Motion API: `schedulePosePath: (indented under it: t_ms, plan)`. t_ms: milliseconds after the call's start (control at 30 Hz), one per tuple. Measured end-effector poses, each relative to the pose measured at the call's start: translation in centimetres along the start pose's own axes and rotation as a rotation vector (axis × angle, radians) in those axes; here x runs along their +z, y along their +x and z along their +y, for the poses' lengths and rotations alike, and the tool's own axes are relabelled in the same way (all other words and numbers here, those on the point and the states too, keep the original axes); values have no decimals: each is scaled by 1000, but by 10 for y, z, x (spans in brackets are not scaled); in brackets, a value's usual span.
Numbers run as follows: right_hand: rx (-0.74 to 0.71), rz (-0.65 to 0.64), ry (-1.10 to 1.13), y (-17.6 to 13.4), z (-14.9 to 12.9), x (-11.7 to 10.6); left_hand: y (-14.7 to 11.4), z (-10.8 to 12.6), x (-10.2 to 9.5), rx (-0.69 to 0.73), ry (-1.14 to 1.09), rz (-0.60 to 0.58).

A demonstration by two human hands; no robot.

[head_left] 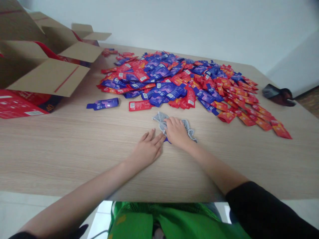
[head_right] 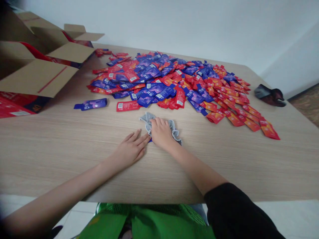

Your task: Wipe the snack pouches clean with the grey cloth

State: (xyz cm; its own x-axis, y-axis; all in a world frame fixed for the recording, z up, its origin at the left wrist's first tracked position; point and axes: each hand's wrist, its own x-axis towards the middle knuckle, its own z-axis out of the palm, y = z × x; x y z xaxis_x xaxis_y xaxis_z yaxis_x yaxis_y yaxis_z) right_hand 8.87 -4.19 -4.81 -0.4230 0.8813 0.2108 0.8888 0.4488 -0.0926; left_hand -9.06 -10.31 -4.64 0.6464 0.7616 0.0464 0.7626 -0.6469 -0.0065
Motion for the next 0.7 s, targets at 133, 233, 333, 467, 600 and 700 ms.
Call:
schedulePosePath:
  t_ms: [133,233,333,467,600,700]
  plan:
    - [221,30,-51,-12,49,-1,1,0,-2,11,5,-15]
    - [295,72,-38,-18,68,-13,2,-1,-2,20,5,-7]
    - [229,173,28,-19,44,-23,3,-1,-1,29,11,-2]
    - [-42,76,75,-25,2,-18,2,-1,1,14,9,-3]
    - [61,-2,-21,-39,32,-10,2,-1,-1,6,-5,-19]
    - [265,69,-65,-44,67,-15,3,1,-5,4,4,-38]
